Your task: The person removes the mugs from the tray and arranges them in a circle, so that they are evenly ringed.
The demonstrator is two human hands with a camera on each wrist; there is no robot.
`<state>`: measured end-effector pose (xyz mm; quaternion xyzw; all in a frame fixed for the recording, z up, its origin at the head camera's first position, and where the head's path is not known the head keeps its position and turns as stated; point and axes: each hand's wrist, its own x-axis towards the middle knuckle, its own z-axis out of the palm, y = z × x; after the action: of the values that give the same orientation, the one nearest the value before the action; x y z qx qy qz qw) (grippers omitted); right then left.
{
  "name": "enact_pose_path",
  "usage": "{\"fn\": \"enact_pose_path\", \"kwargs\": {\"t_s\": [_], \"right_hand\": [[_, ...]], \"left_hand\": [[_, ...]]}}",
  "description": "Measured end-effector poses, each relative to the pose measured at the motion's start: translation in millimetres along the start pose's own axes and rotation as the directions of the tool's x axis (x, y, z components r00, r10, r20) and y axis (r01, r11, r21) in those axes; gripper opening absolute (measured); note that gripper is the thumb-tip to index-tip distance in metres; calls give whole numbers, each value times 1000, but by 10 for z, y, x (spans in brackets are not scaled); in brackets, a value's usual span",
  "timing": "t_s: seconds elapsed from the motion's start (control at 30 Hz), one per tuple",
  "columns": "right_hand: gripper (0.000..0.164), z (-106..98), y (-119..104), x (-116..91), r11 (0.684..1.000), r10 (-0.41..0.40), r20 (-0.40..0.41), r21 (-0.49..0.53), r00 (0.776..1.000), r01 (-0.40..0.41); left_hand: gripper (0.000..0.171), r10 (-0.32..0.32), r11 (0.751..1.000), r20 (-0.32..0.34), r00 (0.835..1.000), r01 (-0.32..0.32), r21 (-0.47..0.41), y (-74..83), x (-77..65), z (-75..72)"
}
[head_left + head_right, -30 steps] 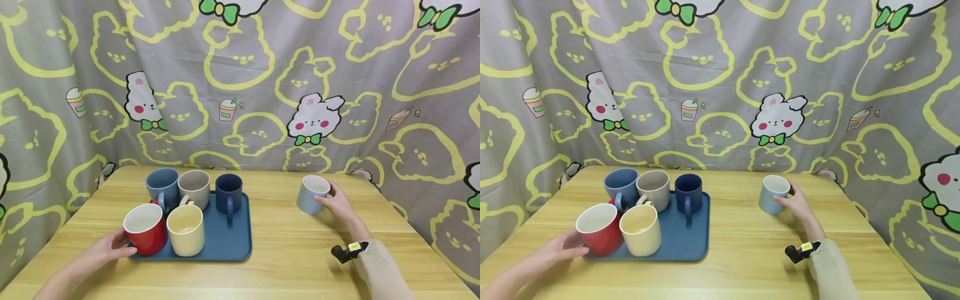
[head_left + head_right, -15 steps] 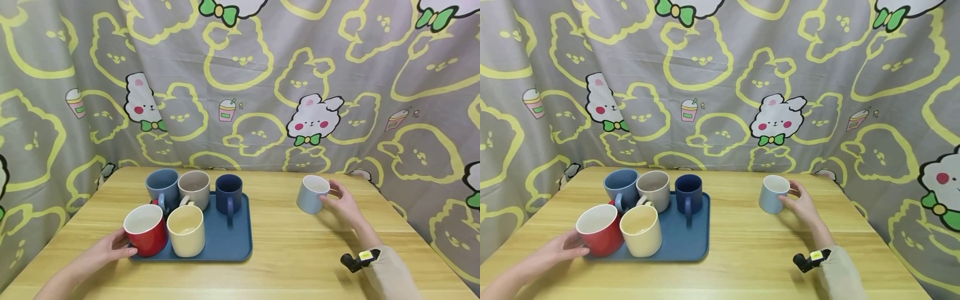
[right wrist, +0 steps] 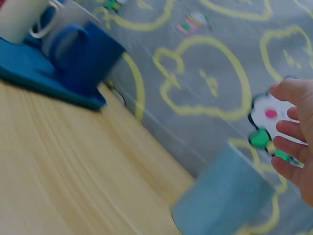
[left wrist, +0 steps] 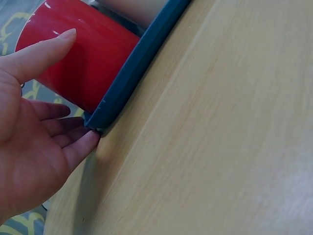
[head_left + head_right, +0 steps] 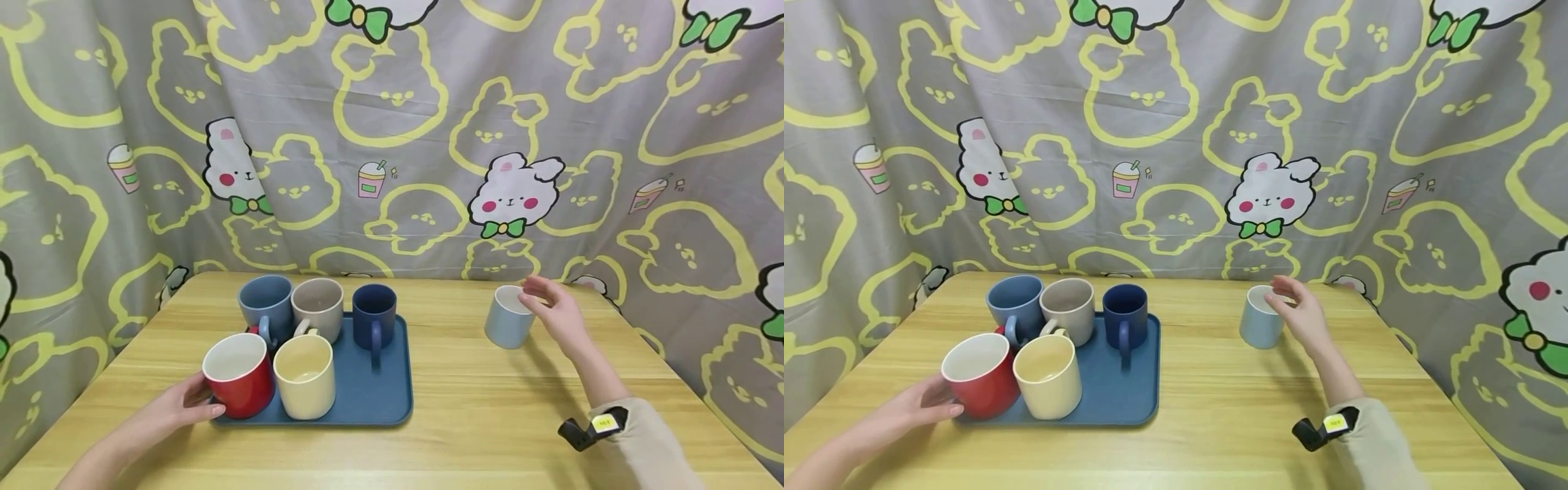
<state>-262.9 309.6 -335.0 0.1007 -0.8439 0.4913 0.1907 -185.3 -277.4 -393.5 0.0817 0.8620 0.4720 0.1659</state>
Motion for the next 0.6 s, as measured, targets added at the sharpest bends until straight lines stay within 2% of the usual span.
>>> {"fn": "enact_pose_path", "kwargs": {"t_s": [0.17, 0.27, 0.47, 0.6], "right_hand": [[45, 298, -263, 18, 993, -50, 94, 108, 994, 40], [48, 526, -398, -2, 982, -87, 170, 181, 982, 56], [56, 998, -657, -107, 966, -163, 320, 244, 933, 85], [59, 1283, -795, -194, 953, -208, 393, 286, 896, 96]], "left_hand": [[81, 31, 999, -6, 1000, -31, -14, -2, -3, -9], [81, 37, 999, -8, 999, -37, -15, 1, -7, -9], [81, 22, 999, -1, 1000, -22, -24, 12, -16, 5], [80, 36, 999, -5, 999, -36, -31, 9, -12, 8]]}}
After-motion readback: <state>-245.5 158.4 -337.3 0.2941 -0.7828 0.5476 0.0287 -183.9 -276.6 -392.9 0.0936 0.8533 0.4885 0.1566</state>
